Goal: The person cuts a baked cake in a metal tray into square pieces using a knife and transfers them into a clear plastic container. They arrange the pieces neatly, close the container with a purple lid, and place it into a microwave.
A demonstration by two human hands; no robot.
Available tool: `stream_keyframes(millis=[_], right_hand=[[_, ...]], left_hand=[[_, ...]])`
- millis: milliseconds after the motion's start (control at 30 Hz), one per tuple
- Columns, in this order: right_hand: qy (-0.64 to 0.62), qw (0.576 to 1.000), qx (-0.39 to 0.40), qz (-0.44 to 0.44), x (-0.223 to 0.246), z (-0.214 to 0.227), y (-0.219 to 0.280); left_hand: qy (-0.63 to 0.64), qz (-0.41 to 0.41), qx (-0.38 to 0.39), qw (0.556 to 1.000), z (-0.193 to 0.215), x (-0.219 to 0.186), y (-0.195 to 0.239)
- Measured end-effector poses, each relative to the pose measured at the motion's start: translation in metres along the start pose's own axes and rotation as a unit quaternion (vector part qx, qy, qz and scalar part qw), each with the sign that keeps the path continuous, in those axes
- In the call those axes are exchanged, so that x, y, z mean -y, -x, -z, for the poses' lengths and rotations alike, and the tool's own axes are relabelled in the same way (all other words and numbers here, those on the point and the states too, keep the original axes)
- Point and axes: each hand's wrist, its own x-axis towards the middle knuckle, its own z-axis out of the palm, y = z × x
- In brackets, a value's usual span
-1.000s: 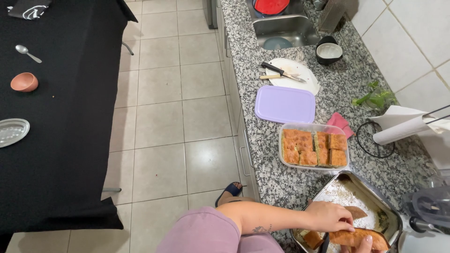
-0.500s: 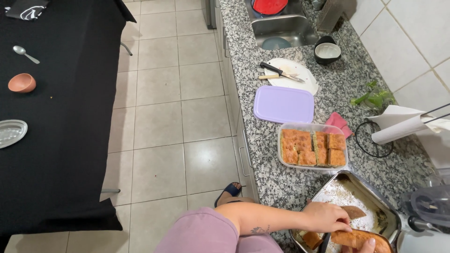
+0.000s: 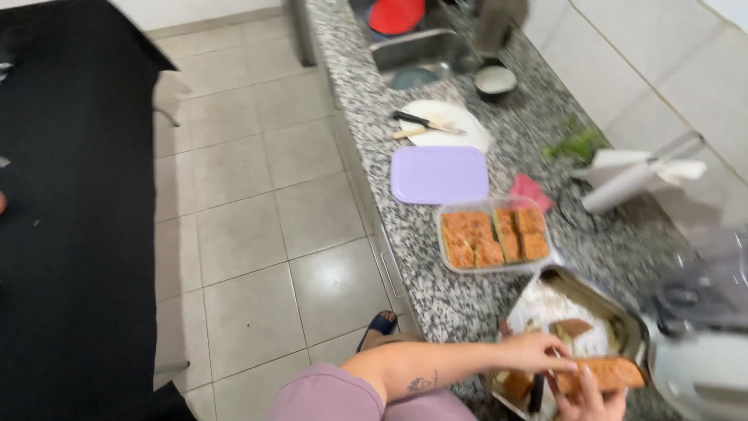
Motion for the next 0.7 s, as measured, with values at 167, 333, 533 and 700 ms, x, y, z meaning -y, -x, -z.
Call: stream_keyframes(millis=[167, 333, 533, 700], right_hand=[[-0.016, 0.989, -0.144, -0.001, 0.049, -0.047, 0.042], [0.078, 0.979, -0.187, 0.012, 0.061, -0.044, 0.057], [0.060, 0.984, -0.168, -0.006, 0.066, -0.060, 0.055], [0.079, 0.989, -0.127, 0.001, 0.106, -0.131, 0.043]], left_hand=[[-0.150, -0.125, -0.045, 0.980, -0.007, 0.015, 0.017], [-0.075, -0.080, -0.198, 0.974, 0.067, 0.037, 0.048], [-0.343, -0.075, -0.320, 0.880, 0.168, 0.055, 0.036], [-0.599, -0.083, -0.062, 0.794, 0.189, 0.002, 0.011]])
